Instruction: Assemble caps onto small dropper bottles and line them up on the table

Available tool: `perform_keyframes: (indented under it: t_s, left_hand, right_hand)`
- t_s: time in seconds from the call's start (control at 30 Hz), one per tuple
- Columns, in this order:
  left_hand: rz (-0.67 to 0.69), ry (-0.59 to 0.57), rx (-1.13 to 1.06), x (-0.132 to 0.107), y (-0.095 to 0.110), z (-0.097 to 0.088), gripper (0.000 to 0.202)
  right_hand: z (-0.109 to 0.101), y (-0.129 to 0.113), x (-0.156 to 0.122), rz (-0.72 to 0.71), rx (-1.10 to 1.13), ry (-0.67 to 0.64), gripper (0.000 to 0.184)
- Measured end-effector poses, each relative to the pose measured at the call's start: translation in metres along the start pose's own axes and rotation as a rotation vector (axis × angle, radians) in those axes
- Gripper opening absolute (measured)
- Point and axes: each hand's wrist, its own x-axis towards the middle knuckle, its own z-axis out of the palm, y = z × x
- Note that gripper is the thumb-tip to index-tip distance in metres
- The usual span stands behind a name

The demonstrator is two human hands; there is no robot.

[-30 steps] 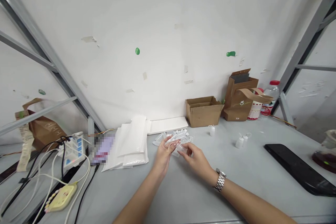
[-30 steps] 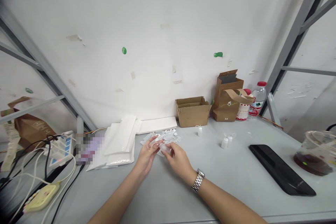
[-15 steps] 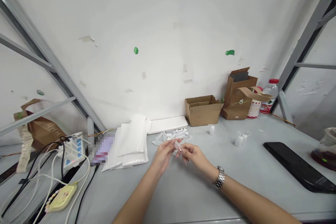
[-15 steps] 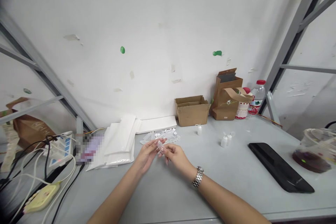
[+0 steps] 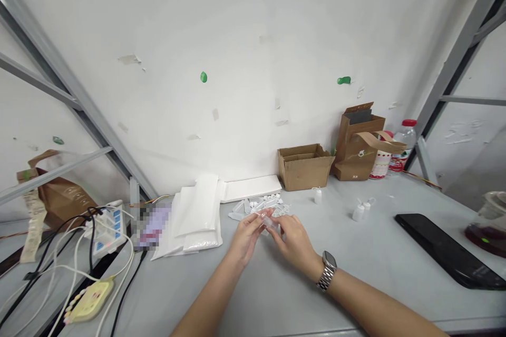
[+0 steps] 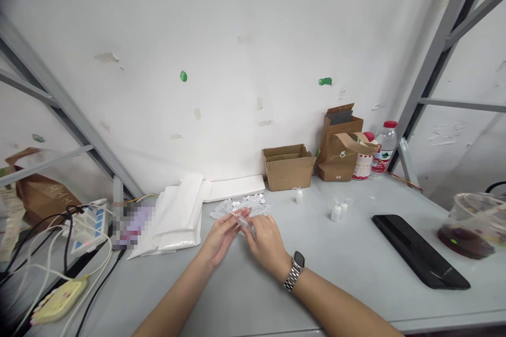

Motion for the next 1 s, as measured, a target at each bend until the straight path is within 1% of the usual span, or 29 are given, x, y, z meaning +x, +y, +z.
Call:
perform_keyframes:
  t_s: [0.07,0.13,0.17,0.23,0.33,0.4,0.47,0.5,0.53,0.6,0.7,0.77,0.8,0.87,1.0]
  left_hand:
    - [0.004,-0.034,-0.013,-0.001,0.002,0.000,0.031]
    - [-0.008,-0.067,-0.021,-0.001,0.002,0.000,0.031]
    - [-0.017,-0.081,-0.026,-0.001,0.001,-0.001,0.030]
    - [-0.034,-0.101,-0.036,0.000,0.000,-0.002,0.030]
    - [-0.057,-0.102,-0.054,0.001,-0.002,-0.003,0.028]
    - [-0.082,-0.092,-0.071,0.002,-0.002,-0.004,0.025]
    - [-0.115,-0.094,-0.098,0.002,-0.001,-0.005,0.024]
    - [-0.126,-0.096,-0.110,0.002,-0.001,-0.005,0.024]
    - [-0.129,-0.091,-0.119,0.002,0.000,-0.006,0.023]
    - [-0.115,-0.058,-0.123,0.002,0.000,-0.007,0.023]
    - [-0.080,-0.030,-0.111,0.003,-0.002,-0.008,0.026]
    - [-0.064,-0.048,-0.110,0.003,-0.004,-0.007,0.027]
    - [-0.054,-0.061,-0.108,0.003,-0.006,-0.007,0.027]
    - [-0.038,-0.077,-0.093,0.002,-0.008,-0.005,0.027]
    - [-0.036,-0.062,-0.059,0.001,-0.007,0.000,0.028]
  right_hand:
    - [0.001,-0.001,-0.001,-0.013,-0.012,0.016,0.021]
    - [0.001,-0.002,0.000,0.058,0.068,0.021,0.022]
    - [0.002,-0.003,0.001,0.115,0.149,0.013,0.022]
    - [0.002,-0.004,0.004,0.251,0.394,-0.033,0.024]
    - [0.001,-0.002,0.010,0.442,0.843,-0.200,0.029]
    - [0.000,0.000,0.013,0.523,1.100,-0.336,0.031]
    - [0.000,0.003,0.015,0.560,1.273,-0.433,0.031]
    - [0.000,0.004,0.015,0.569,1.310,-0.454,0.032]
    - [0.001,0.005,0.015,0.567,1.304,-0.456,0.032]
    - [0.001,0.005,0.014,0.526,1.177,-0.412,0.034]
    - [0.000,0.002,0.013,0.428,0.871,-0.258,0.032]
    - [-0.001,-0.001,0.012,0.405,0.750,-0.185,0.028]
    - [-0.002,-0.002,0.011,0.414,0.739,-0.178,0.029]
    - [-0.003,-0.004,0.012,0.452,0.804,-0.220,0.032]
    - [-0.002,-0.001,0.013,0.506,1.075,-0.354,0.037]
